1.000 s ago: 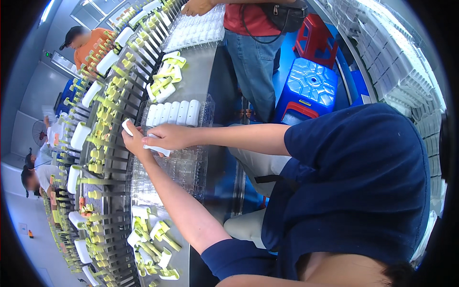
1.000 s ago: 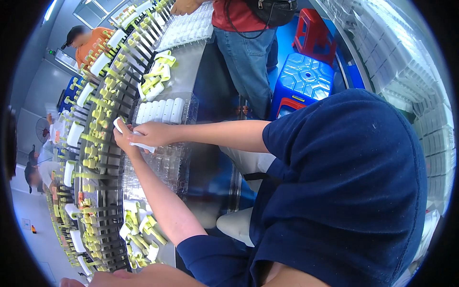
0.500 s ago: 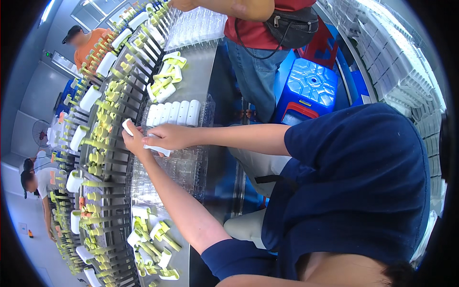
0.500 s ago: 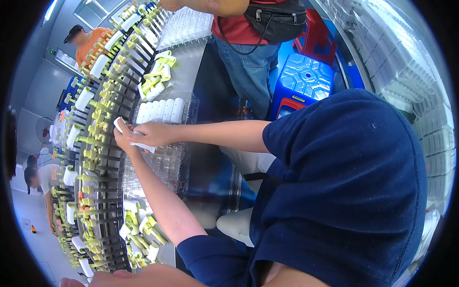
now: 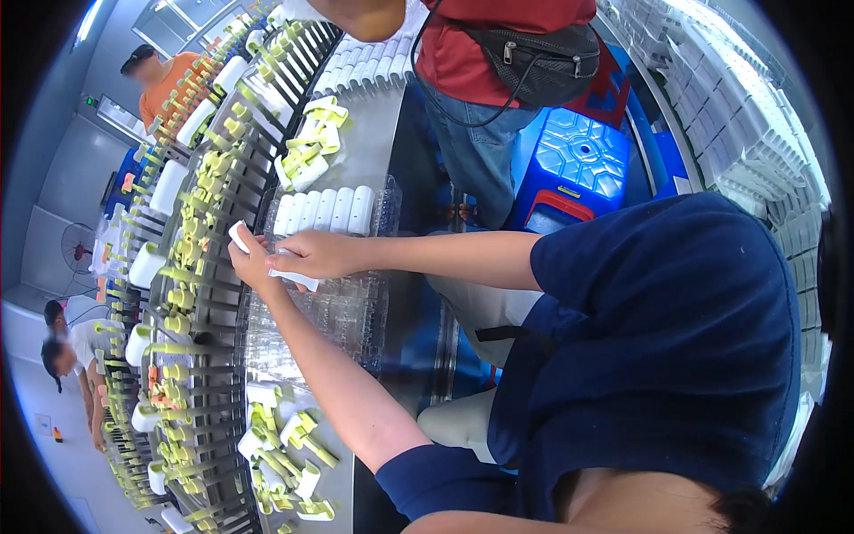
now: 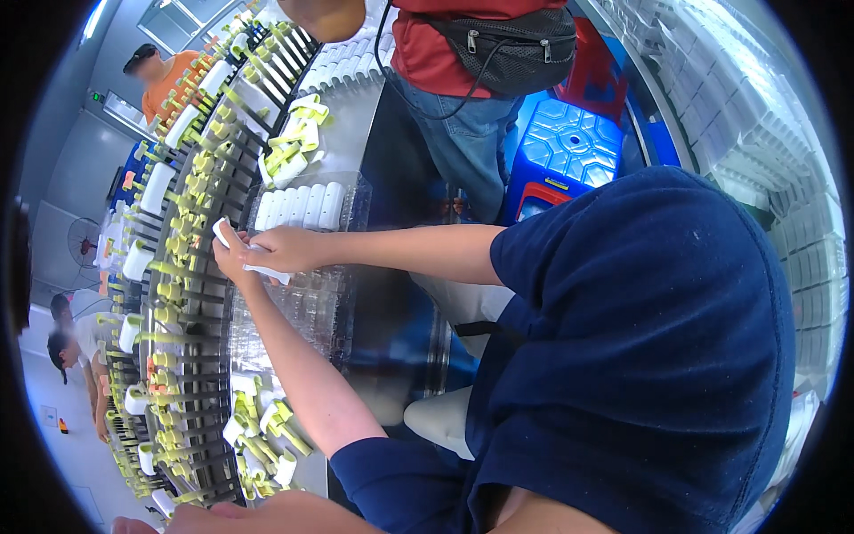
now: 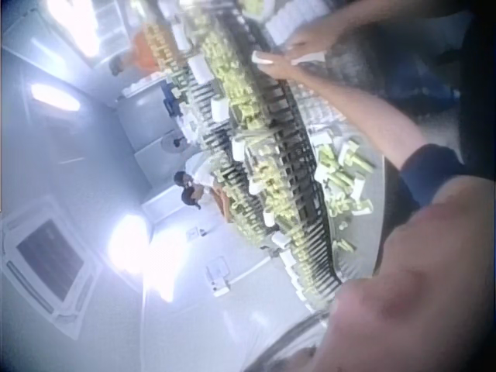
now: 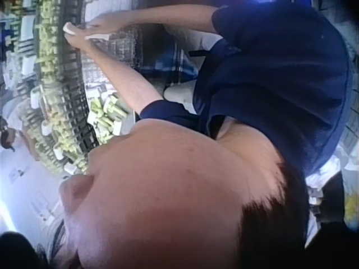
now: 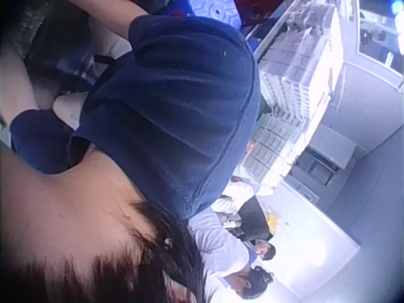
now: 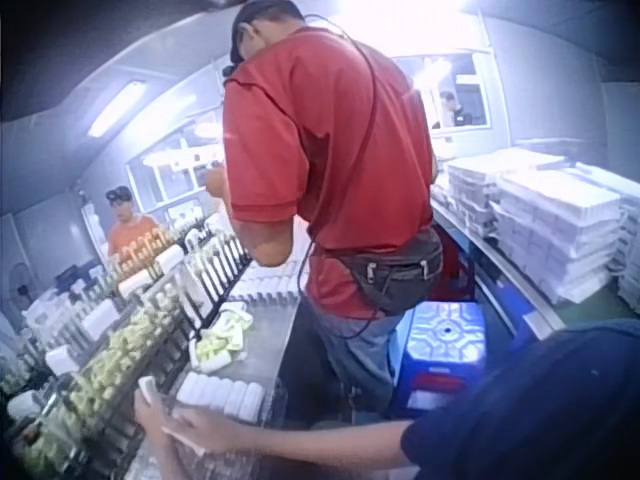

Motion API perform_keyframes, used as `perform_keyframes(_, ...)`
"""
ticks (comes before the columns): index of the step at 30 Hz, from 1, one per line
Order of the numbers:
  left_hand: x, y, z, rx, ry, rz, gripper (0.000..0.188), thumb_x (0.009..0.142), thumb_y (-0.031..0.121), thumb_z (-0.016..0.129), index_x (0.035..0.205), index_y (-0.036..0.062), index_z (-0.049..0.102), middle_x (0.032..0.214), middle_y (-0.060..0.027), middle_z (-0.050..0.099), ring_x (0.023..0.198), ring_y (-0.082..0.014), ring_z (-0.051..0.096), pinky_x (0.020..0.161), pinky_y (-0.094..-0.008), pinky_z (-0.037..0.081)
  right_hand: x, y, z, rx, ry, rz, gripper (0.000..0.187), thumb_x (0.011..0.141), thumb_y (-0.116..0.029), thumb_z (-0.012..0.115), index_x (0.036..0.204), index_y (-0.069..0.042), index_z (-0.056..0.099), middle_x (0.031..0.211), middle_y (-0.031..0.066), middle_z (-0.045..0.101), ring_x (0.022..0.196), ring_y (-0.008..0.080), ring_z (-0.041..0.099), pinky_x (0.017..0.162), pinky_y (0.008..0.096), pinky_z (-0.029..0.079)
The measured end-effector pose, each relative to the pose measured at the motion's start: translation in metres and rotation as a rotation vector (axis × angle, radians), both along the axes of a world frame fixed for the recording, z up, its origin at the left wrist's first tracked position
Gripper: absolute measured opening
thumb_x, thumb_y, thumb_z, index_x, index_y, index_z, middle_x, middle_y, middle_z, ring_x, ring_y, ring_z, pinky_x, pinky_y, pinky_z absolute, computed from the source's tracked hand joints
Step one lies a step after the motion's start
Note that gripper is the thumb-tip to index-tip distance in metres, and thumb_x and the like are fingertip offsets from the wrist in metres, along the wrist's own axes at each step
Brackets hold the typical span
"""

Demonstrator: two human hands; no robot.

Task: Sort and place plastic spray nozzles into white trays on a conveyor belt assembly line.

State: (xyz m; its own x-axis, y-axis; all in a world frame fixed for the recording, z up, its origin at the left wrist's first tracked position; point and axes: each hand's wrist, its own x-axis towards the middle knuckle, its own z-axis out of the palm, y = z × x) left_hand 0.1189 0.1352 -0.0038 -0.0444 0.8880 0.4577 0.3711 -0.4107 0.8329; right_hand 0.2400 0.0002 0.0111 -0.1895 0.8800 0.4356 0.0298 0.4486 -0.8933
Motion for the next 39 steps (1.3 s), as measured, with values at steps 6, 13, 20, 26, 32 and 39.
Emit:
perform_keyframes(6,-0.001,0.001,-0.001,0.013,-0.009,-0.012,0.049,0.093,0.046,0.056,0.094,-0.0032,0.061,0.071,-0.0090,0.066,0.062,-0.0163,0.062,0.060,-0.0306,0.050,0.001,-0.001,0.002,-0.026,-0.026,-0.014,0.054,0.099,-0.050,0.041,0.100,-0.001,0.060,0.069,0.0065,0.065,0.059,0.0142,0.064,0.057,0.0292,0.050)
perform_keyframes(13,-0.001,-0.001,0.000,0.003,-0.002,0.009,0.049,0.094,0.046,0.055,0.093,-0.0029,0.061,0.071,-0.0089,0.066,0.062,-0.0168,0.062,0.061,-0.0319,0.050,0.001,-0.007,0.008,-0.056,-0.027,-0.020,0.052,0.099,-0.049,0.042,0.099,0.000,0.060,0.070,0.0066,0.065,0.059,0.0138,0.063,0.056,0.0292,0.050)
perform_keyframes(20,0.000,-0.002,0.002,-0.005,0.025,0.012,0.048,0.094,0.045,0.055,0.090,-0.0028,0.061,0.069,-0.0088,0.065,0.062,-0.0178,0.062,0.061,-0.0323,0.049,0.003,-0.007,0.008,-0.069,-0.024,-0.013,0.050,0.099,-0.047,0.043,0.099,-0.001,0.060,0.071,0.0069,0.065,0.059,0.0139,0.063,0.056,0.0287,0.049)
perform_keyframes(26,-0.001,0.002,-0.001,0.010,0.002,0.016,0.049,0.093,0.046,0.055,0.091,-0.0027,0.061,0.069,-0.0087,0.065,0.062,-0.0171,0.062,0.060,-0.0317,0.049,0.002,-0.009,0.010,-0.083,0.002,-0.003,0.048,0.100,-0.046,0.043,0.098,-0.001,0.059,0.071,0.0072,0.065,0.059,0.0139,0.063,0.056,0.0291,0.049)
perform_keyframes(32,0.000,-0.001,0.000,0.003,0.010,0.006,0.049,0.093,0.046,0.055,0.093,-0.0028,0.061,0.069,-0.0085,0.065,0.061,-0.0169,0.061,0.060,-0.0315,0.049,0.003,-0.010,0.010,-0.095,0.004,0.003,0.048,0.100,-0.046,0.043,0.096,-0.001,0.059,0.070,0.0069,0.065,0.058,0.0139,0.063,0.056,0.0288,0.049)
perform_keyframes(39,0.000,-0.004,0.003,0.010,0.036,0.034,0.049,0.093,0.046,0.055,0.091,-0.0029,0.062,0.069,-0.0088,0.065,0.061,-0.0180,0.061,0.060,-0.0332,0.049,0.000,-0.002,0.004,-0.077,0.008,0.013,0.049,0.099,-0.047,0.043,0.094,-0.001,0.059,0.069,0.0066,0.065,0.059,0.0135,0.063,0.056,0.0288,0.050)
